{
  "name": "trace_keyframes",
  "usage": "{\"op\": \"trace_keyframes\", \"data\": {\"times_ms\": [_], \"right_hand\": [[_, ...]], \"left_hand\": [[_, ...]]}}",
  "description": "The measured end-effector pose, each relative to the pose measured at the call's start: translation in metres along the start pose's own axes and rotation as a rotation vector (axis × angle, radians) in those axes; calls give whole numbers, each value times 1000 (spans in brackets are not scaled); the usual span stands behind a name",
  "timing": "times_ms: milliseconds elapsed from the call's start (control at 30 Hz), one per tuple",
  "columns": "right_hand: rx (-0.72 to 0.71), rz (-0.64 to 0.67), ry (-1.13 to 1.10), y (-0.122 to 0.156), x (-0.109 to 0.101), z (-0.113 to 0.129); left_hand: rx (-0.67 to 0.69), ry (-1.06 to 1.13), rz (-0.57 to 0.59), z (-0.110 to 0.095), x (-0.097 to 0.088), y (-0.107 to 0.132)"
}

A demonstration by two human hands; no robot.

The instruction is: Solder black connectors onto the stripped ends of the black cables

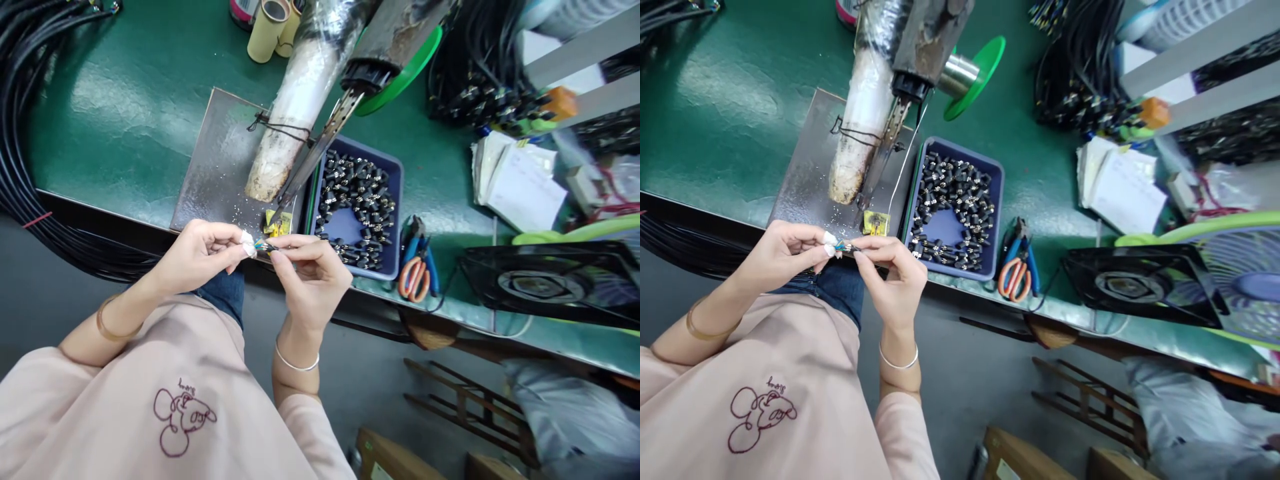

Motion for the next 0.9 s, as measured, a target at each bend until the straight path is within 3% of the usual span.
{"op": "trace_keyframes", "data": {"times_ms": [200,533,633,767,833,900], "right_hand": [[-52,28,-19,-1,-4,-1],[-164,83,88,-4,-8,1],[-113,-77,185,-4,-12,0],[-242,-527,162,1,-27,9],[-266,-570,142,4,-27,12],[-195,-468,196,5,-23,10]], "left_hand": [[-43,-15,-12,0,2,2],[-5,-63,-23,-3,6,1],[6,-60,-54,-2,6,0],[18,-57,-92,-1,4,-3],[23,-63,-108,-1,3,-5],[32,-67,-121,-1,3,-6]]}}
Point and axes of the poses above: each hand's wrist, its own y-axis away from the middle knuckle, its own x-axis out of the palm, z = x × y, the point moved 4 cm from there along -y, towards the middle knuckle, and after that the axes turned 7 degrees about y, right-handed, at the moved point
